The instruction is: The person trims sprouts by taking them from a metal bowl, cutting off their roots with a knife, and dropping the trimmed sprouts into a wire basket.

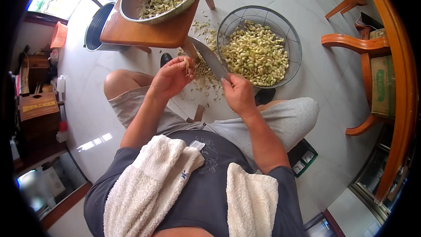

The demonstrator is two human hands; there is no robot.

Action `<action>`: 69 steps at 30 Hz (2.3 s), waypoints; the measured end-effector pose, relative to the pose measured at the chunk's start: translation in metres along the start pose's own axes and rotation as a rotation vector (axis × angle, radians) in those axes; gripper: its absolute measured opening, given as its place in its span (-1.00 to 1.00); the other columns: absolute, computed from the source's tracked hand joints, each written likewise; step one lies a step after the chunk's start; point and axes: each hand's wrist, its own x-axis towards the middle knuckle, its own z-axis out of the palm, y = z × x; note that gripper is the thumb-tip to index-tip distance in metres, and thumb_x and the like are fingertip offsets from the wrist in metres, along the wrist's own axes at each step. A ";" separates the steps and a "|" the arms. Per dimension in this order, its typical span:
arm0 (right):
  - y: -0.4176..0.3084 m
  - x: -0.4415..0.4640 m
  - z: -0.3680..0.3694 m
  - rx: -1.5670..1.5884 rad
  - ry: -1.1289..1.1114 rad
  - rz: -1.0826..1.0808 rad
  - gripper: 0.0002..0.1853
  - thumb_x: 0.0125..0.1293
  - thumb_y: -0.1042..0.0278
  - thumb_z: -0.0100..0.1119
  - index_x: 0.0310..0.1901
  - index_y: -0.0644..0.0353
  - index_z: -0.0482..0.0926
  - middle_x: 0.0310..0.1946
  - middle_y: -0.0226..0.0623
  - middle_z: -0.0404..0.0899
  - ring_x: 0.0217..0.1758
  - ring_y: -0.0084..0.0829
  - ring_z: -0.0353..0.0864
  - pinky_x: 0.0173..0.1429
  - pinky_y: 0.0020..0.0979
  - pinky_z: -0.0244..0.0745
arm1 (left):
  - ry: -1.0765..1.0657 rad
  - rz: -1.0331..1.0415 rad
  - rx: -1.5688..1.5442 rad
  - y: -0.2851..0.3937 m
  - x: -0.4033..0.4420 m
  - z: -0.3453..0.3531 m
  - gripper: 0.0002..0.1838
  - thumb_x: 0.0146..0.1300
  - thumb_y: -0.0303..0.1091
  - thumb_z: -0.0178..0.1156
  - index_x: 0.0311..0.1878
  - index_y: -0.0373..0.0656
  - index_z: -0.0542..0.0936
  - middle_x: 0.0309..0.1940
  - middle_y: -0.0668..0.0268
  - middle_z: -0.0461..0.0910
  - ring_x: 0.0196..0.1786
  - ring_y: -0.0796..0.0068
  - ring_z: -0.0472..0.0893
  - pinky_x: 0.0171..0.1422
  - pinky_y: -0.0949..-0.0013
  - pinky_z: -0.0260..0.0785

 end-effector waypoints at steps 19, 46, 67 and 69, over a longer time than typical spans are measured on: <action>-0.015 -0.010 0.003 -0.142 0.114 -0.424 -0.76 0.14 0.56 0.17 -0.11 0.25 0.59 -0.36 -0.16 0.54 -0.39 -0.19 0.56 -0.30 -0.34 0.45 | 0.293 -0.002 -0.156 -0.010 0.005 0.003 -0.96 0.23 -0.48 0.12 -0.30 -0.22 0.48 -0.39 0.26 0.57 -0.41 0.53 0.50 -0.34 0.50 0.39; 0.023 -0.001 0.012 -0.340 -0.181 0.067 -0.85 0.15 0.35 0.11 -0.43 0.27 0.53 -0.44 0.09 0.54 -0.27 0.08 0.54 -0.18 -0.05 0.43 | 0.210 -0.024 -0.219 -0.011 -0.009 0.002 -0.90 0.24 -0.45 0.15 -0.20 -0.19 0.47 -0.40 0.31 0.52 -0.42 0.56 0.43 -0.40 0.53 0.28; 0.056 -0.006 0.017 -0.556 -0.472 0.132 -0.82 0.12 0.33 0.06 -0.34 0.24 0.57 -0.38 0.03 0.59 -0.24 0.05 0.58 -0.10 -0.05 0.47 | 0.189 0.269 1.181 0.120 0.129 0.131 -0.77 0.15 -0.37 0.22 -0.21 -0.35 0.62 -0.46 0.25 0.61 -0.51 0.63 0.52 -0.41 0.54 0.41; 0.058 -0.006 0.019 -0.571 -0.496 0.087 -0.82 0.12 0.34 0.05 -0.34 0.24 0.57 -0.37 0.02 0.59 -0.24 0.04 0.58 -0.10 -0.05 0.47 | 0.281 0.362 1.413 0.160 0.156 0.101 -0.81 0.12 -0.44 0.24 -0.20 -0.32 0.63 -0.48 0.30 0.60 -0.52 0.63 0.53 -0.47 0.57 0.40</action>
